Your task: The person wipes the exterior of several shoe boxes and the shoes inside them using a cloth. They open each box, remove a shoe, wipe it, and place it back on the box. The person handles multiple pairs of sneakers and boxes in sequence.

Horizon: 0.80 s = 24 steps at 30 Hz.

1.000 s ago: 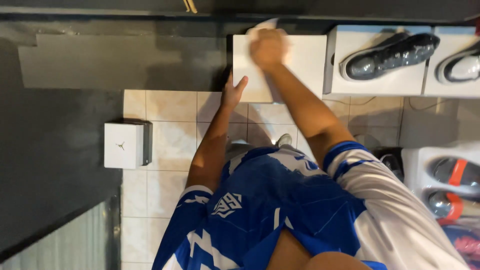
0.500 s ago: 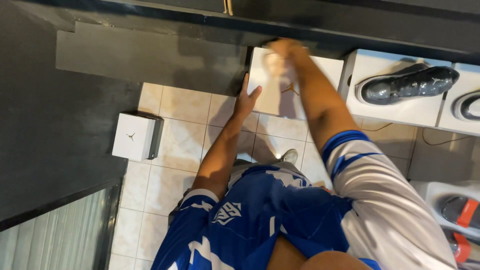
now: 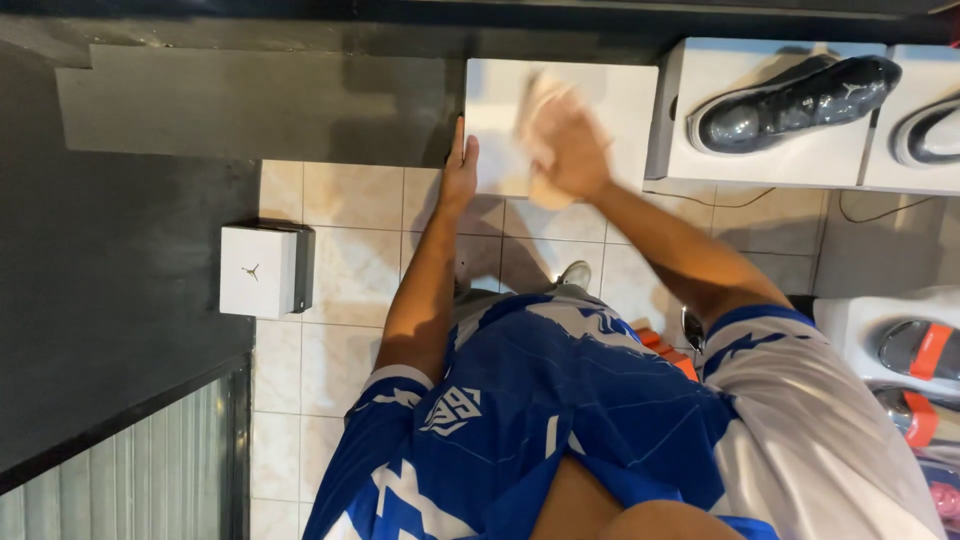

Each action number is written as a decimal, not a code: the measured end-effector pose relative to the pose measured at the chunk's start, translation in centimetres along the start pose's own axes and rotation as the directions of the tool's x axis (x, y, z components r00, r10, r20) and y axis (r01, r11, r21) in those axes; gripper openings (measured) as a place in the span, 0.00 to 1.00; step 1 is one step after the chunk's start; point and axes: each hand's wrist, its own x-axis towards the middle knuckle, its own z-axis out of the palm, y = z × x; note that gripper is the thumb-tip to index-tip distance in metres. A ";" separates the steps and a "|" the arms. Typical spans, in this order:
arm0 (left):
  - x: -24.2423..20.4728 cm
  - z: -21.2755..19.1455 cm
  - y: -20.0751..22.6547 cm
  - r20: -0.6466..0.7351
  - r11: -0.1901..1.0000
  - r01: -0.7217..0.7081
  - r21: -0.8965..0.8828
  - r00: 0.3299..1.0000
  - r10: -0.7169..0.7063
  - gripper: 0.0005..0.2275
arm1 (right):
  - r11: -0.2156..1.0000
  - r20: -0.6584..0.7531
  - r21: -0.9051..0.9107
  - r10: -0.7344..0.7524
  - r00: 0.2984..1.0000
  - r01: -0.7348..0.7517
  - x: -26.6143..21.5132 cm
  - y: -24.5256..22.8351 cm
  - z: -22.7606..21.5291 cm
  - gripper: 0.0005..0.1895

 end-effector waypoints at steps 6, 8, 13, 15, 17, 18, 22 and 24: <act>-0.5 -0.7 0.5 0.074 0.992 -0.048 -0.120 0.996 0.058 0.27 | 0.740 0.259 -0.239 0.672 0.694 -0.629 6.3 -0.1 0.6 0.38; 0.1 -0.8 0.3 0.091 0.995 -0.004 -0.097 0.996 0.012 0.28 | 0.915 0.033 0.128 0.382 0.924 -0.383 7.2 -5.5 1.2 0.36; -0.5 -2.2 0.3 0.098 0.998 0.028 -0.050 0.995 -0.023 0.26 | 0.965 0.030 0.040 0.259 0.966 -0.260 3.1 -1.7 1.8 0.35; -0.8 -2.3 0.9 0.077 0.997 0.031 -0.067 0.997 -0.026 0.29 | 0.970 -0.346 -0.046 0.209 0.915 -0.240 2.3 3.9 1.9 0.32; -0.9 -2.2 0.6 0.019 0.999 0.020 -0.047 1.000 -0.019 0.29 | 0.898 -0.199 0.101 0.439 0.876 -0.428 3.4 8.3 -2.6 0.07; -0.1 -1.7 -0.6 0.023 0.999 0.023 -0.047 0.999 -0.022 0.29 | 0.897 -0.195 0.100 0.442 0.876 -0.431 3.2 9.3 -1.9 0.07; 0.0 -1.7 -2.4 0.014 0.996 -0.046 -0.074 0.999 0.048 0.29 | 0.772 -0.032 -0.153 0.620 0.784 -0.617 3.2 5.5 0.2 0.27; -0.1 -1.3 -1.9 0.021 1.000 0.002 -0.021 1.000 -0.001 0.31 | 0.753 0.083 -0.182 0.653 0.753 -0.633 2.4 0.6 0.0 0.35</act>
